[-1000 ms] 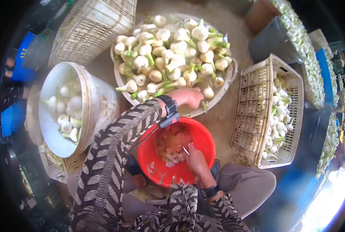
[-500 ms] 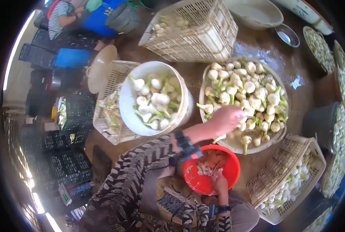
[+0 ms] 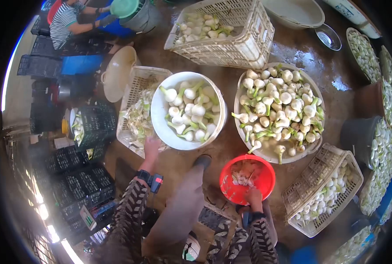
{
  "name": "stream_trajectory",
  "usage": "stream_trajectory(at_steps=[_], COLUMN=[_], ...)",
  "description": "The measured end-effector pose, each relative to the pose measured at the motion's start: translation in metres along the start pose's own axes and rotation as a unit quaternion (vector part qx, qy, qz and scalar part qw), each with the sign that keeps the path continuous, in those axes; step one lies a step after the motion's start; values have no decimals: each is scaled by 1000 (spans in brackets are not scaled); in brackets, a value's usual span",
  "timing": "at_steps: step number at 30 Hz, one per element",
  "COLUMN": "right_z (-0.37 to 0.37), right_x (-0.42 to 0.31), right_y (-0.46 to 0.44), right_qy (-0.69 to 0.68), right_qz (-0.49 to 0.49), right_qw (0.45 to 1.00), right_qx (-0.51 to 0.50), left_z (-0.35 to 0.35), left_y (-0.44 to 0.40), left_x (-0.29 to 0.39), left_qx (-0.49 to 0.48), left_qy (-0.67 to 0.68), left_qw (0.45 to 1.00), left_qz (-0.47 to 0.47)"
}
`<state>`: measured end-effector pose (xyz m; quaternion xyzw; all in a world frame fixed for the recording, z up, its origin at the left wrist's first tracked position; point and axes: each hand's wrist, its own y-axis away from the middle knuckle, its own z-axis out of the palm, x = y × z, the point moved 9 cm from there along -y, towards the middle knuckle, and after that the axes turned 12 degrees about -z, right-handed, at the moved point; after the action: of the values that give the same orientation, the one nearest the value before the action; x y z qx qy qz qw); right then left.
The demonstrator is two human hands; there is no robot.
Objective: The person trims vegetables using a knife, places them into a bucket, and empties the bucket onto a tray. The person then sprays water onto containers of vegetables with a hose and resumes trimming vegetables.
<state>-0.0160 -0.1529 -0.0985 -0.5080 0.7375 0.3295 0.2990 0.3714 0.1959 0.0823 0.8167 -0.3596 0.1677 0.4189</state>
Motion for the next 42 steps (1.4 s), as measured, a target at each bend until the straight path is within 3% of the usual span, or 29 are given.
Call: stream_trajectory(at_steps=[2,3,5,6,7,8,9,10,11,12,13,14,16,18,19,21,22,23,24,25,26,27,28,32,35,38,39,41,42], right_z=[-52,-73,-78,-109,-99,-63,-79,-64,-86,-63,-35,-29,-22,-21,-26,-34,-52,-50,-54,-58,-48,-36,-34,-57,-73,-87,-90,-92,-92], right_x=[-37,-65,-84,-128,-135,-138,-178,-187,-219,-215,-213,-210,-201,-192,-176,-176,-181,-181,-182,-185,-173,-163,-157,-167,-166,-170,-174,-184,-187], right_y=[-1,-15,-33,-62,-79,-107,-135,-168,-194,-211,-226,-240,-243,-236,-231,-234,-226,-224,-217,-208,-195,-187,-178,-172,-177,-161,-149,-118,-106], right_qy=[71,21,-252,-87,-167,-329,-291,-203,-284,-219,-176,-141,-193,-166,-163,-89,-80,-52,-99,-66,-104,-100,-118,-146,-137,-129,-150,-186,-200], right_qz=[249,247,96,118,248,182,146,113,80,117,103,145,204,167,172,111,129,94,149,115,147,151,179,176,171,147,184,226,229], right_qw=[961,960,958,988,954,923,935,964,953,965,966,967,954,950,947,972,976,977,979,983,978,978,973,970,969,969,962,950,946], right_qx=[-97,-129,92,39,27,74,139,126,75,79,159,156,101,205,215,185,155,185,94,125,106,101,87,80,115,152,134,112,113], left_z=[-8,7,46,62,62,45,38,33,31,31,37,53,45,54,69,60,53,58,45,58,55,48,43,45,50,50,40,31,7], left_y=[-32,-47,-57,-57,-72,-114,-169,-198,-220,-237,-191,-96,-170,-101,-47,-39,-67,-8,-63,-44,-16,-33,-31,20,-8,31,11,66,28], left_x=[-5,1,6,13,19,14,-18,-34,-45,-55,-21,23,-21,-4,12,-23,-53,-28,-77,-92,-89,-119,-134,-82,-63,-10,-23,7,-20], left_qx=[-2,-107,-285,-353,-321,-287,-311,-317,-322,-328,-374,-312,-397,-338,-382,-402,-436,-385,-358,-389,-359,-347,-302,-221,-316,-314,-309,-325,-328], left_qy=[11,99,188,189,180,90,115,77,39,1,44,97,129,125,144,-13,67,95,55,176,141,181,189,180,182,122,96,75,57], left_qw=[998,988,935,906,923,954,943,945,946,945,926,944,906,929,911,913,891,916,930,899,922,909,919,949,919,931,936,939,939], left_qz=[-62,-55,-93,-134,-113,3,-30,-28,-25,-20,-23,-38,-73,-86,-64,72,104,58,70,-97,-38,-143,-168,-138,-148,-140,-138,-86,-87])
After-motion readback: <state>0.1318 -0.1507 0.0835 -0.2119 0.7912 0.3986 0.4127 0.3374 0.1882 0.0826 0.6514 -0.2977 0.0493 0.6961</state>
